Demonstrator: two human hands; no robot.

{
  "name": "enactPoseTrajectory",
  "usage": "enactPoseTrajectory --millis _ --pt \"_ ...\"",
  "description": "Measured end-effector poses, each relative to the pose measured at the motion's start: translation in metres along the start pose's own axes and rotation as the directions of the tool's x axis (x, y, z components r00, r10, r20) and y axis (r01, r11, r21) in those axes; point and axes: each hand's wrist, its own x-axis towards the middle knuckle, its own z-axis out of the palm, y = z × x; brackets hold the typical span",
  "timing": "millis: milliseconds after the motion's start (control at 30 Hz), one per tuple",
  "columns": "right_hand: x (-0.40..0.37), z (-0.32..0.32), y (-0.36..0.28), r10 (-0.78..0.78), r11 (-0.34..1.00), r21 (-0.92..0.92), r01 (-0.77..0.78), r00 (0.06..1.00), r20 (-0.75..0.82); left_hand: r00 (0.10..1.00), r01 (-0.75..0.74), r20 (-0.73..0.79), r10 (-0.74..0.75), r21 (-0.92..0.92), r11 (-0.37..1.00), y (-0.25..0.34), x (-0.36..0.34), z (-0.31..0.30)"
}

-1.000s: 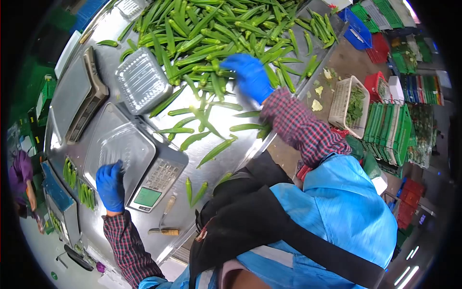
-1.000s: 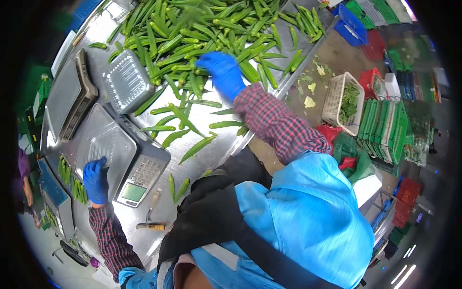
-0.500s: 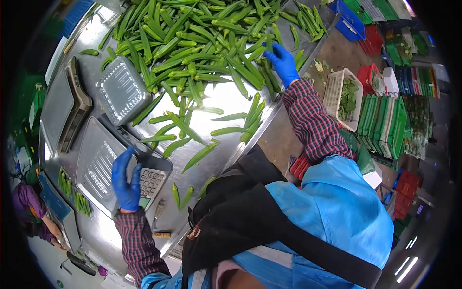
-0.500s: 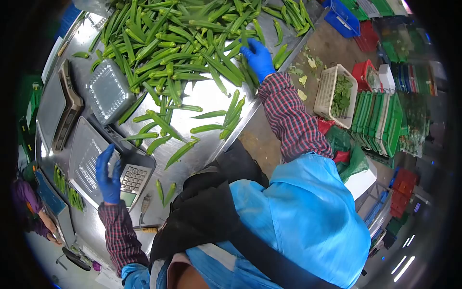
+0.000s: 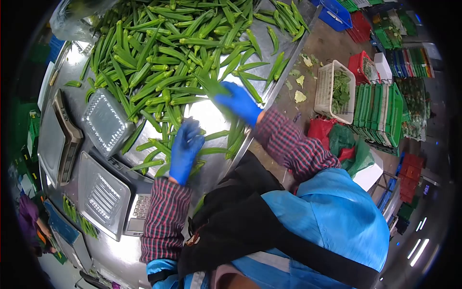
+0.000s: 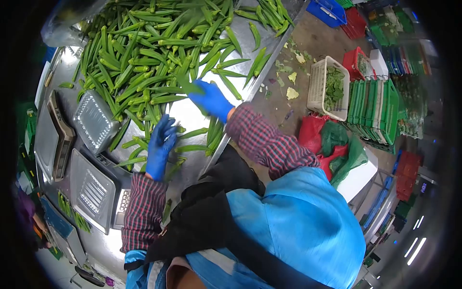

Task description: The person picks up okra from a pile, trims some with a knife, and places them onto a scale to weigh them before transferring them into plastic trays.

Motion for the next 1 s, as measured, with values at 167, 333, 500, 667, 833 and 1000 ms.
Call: enactPoseTrajectory --millis 167,333,500,667,833,1000 --pt "-0.039 0.034 -0.016 -0.347 0.890 -0.207 0.407 0.897 0.272 0.983 0.175 0.015 -0.180 -0.338 0.925 0.000 0.026 0.030" --pt "0.059 -0.110 -0.012 -0.472 0.785 -0.517 0.342 0.871 -0.139 0.930 0.363 0.053 -0.363 -0.280 0.889 0.006 0.031 0.009" --pt "0.125 -0.165 -0.008 -0.308 0.775 -0.594 0.217 0.950 -0.054 0.934 0.356 0.080 -0.348 -0.276 0.893 -0.003 0.033 0.022" --pt "0.087 -0.149 0.011 -0.327 0.511 -0.794 0.329 0.929 0.174 0.936 0.351 0.127 -0.328 -0.273 0.896 -0.009 0.038 0.024" --pt "0.018 -0.106 0.028 -0.293 0.416 -0.897 0.149 0.956 0.023 0.896 0.443 0.146 -0.418 -0.296 0.846 -0.020 0.050 0.032" --pt "0.008 -0.069 0.019 -0.205 0.363 -0.931 0.022 0.977 -0.057 0.899 0.437 0.172 -0.402 -0.343 0.831 -0.019 0.060 0.050"
